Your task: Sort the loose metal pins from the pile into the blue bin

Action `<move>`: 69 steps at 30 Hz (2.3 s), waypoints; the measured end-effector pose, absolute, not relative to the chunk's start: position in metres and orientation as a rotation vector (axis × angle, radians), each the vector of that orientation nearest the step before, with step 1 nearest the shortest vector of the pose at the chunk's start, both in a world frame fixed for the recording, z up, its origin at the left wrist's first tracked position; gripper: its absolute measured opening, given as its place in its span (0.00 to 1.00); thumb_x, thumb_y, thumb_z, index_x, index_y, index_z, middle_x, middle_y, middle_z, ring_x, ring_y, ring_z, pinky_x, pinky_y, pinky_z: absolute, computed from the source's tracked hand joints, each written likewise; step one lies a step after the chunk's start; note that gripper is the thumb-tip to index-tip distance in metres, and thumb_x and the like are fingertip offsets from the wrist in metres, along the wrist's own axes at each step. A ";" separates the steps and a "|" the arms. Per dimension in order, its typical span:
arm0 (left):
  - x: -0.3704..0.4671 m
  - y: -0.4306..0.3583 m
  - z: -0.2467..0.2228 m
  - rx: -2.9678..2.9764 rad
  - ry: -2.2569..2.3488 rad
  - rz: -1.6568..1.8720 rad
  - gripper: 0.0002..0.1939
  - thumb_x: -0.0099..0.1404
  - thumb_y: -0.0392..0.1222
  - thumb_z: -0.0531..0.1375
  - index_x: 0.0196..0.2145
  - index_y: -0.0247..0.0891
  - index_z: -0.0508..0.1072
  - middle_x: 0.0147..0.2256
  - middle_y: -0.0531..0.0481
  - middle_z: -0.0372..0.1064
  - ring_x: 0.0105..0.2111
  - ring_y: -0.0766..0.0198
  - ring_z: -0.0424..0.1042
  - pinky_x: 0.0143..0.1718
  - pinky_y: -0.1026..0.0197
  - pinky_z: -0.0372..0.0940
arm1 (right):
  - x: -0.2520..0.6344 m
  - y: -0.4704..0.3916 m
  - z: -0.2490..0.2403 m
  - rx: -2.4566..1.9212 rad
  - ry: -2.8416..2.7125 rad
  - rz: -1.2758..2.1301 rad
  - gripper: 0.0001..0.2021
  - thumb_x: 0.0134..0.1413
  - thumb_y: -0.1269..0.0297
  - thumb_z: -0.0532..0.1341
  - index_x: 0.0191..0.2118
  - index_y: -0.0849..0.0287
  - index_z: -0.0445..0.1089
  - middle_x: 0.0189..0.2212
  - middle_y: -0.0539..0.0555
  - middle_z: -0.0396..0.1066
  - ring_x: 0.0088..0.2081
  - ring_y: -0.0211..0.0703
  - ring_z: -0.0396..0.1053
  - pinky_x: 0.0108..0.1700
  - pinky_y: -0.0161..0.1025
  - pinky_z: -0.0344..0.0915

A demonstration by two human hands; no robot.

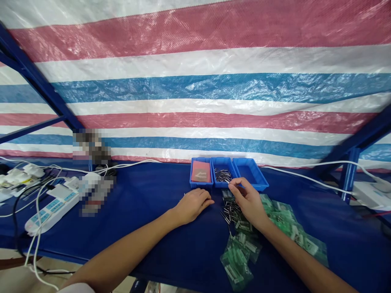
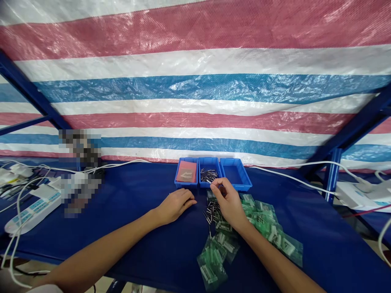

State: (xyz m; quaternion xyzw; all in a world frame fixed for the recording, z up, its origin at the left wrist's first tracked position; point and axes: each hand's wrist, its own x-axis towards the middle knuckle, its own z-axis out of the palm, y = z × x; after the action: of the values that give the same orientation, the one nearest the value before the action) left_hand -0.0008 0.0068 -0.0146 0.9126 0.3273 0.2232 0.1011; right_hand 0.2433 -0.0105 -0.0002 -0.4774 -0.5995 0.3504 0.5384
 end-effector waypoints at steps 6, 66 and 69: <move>-0.001 0.006 -0.013 2.659 0.961 0.666 0.12 0.83 0.48 0.53 0.44 0.39 0.68 0.41 0.49 0.74 0.41 0.60 0.73 0.46 0.59 0.67 | 0.243 -0.011 0.000 -1.145 -1.444 0.832 0.16 0.67 0.44 0.64 0.41 0.52 0.71 0.29 0.50 0.67 0.27 0.43 0.64 0.26 0.39 0.62; -0.001 0.008 -0.010 2.795 0.920 0.654 0.20 0.84 0.47 0.48 0.34 0.39 0.66 0.35 0.48 0.68 0.38 0.59 0.66 0.44 0.57 0.64 | 0.242 -0.013 -0.006 -1.176 -1.510 0.880 0.16 0.71 0.45 0.61 0.43 0.52 0.71 0.28 0.49 0.65 0.25 0.42 0.61 0.24 0.38 0.57; 0.000 0.009 -0.011 2.839 0.911 0.638 0.20 0.84 0.45 0.47 0.33 0.39 0.67 0.35 0.48 0.68 0.38 0.59 0.66 0.44 0.57 0.65 | 0.242 -0.013 -0.004 -1.159 -1.513 0.867 0.16 0.71 0.44 0.61 0.44 0.52 0.72 0.26 0.48 0.64 0.25 0.42 0.61 0.24 0.37 0.58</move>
State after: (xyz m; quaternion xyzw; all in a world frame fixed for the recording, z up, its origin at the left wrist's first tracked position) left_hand 0.0004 0.0087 -0.0107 0.9301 0.2985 0.2090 0.0461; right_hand 0.2418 -0.0131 -0.0043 -0.4792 -0.6257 0.3585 0.5004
